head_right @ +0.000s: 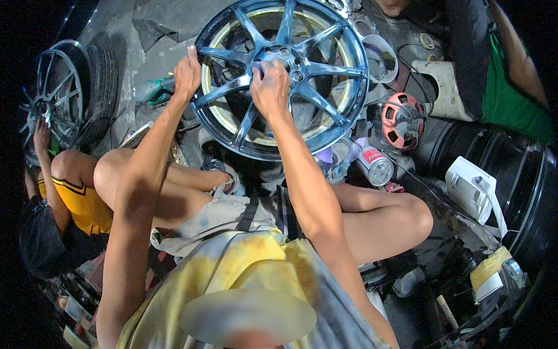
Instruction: The person sits on the floor and uses a purple sanding block to manually polish the surface of a blue car wheel. They rotate the wheel to access different spokes and the rim, applying pressure with the block to smooth the finish.
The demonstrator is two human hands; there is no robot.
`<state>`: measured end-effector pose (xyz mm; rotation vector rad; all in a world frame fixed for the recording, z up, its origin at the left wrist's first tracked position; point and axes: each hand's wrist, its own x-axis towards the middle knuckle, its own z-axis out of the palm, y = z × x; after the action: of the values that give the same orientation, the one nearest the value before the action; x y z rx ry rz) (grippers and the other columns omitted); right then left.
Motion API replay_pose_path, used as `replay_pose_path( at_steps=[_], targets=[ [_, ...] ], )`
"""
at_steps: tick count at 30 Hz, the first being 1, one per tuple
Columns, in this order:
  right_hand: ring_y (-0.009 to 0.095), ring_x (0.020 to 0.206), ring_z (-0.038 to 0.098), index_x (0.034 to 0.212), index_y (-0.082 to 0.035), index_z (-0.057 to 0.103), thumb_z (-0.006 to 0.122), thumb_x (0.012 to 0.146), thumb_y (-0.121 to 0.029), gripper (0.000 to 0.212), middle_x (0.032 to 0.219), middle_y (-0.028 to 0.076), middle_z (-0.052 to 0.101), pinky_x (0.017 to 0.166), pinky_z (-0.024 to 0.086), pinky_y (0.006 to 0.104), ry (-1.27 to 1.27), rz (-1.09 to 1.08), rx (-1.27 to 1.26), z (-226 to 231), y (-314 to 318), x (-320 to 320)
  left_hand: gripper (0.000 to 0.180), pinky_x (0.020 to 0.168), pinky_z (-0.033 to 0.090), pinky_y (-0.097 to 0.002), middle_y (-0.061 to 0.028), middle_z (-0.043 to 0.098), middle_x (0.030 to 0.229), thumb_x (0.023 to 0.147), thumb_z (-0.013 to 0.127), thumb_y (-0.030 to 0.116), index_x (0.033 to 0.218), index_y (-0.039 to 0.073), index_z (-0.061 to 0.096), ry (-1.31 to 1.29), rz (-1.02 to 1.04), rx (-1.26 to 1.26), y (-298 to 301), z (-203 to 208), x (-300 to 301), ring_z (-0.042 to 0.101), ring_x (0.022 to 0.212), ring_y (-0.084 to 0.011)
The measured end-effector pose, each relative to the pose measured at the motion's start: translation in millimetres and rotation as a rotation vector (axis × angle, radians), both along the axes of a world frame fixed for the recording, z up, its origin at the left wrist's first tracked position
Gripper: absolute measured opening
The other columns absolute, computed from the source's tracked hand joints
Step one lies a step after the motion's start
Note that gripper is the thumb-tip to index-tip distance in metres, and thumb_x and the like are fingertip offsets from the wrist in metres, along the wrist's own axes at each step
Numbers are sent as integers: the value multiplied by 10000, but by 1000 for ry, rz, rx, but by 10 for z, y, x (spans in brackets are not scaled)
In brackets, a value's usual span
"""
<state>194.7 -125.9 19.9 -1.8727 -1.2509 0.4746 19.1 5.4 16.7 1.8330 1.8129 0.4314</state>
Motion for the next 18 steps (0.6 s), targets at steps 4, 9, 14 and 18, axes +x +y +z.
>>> replay_pose_path(
  at_steps=[4,9,14,18],
  targets=[
    [440,857,591,881,36,671,631,849,-145,188,900,252,602,743,461,498,-13,16,-35,74,-89,-18,697,893,425,-563,-381,612,953,1024,271,470,919,-105,652,9,-6,16,-8,-22,-23,567,985,-552],
    [431,833,606,914,24,684,636,841,-166,209,888,233,612,714,466,478,-52,-3,-4,-48,21,40,680,890,430,-558,-380,614,959,1024,287,462,916,-100,655,-2,-12,-14,30,-51,-39,568,982,-554],
    [447,847,591,849,26,668,616,844,-142,176,888,257,603,755,455,516,59,14,-40,70,-45,13,675,882,431,-563,-385,612,968,1024,294,465,934,-100,651,7,8,21,25,-73,-28,570,975,-557],
    [449,861,599,868,28,677,628,828,-150,188,911,269,618,767,464,505,43,-50,-49,-10,57,30,672,877,432,-567,-385,610,957,1023,301,470,927,-100,645,-14,-6,4,32,-26,-20,569,971,-559]
  ],
)
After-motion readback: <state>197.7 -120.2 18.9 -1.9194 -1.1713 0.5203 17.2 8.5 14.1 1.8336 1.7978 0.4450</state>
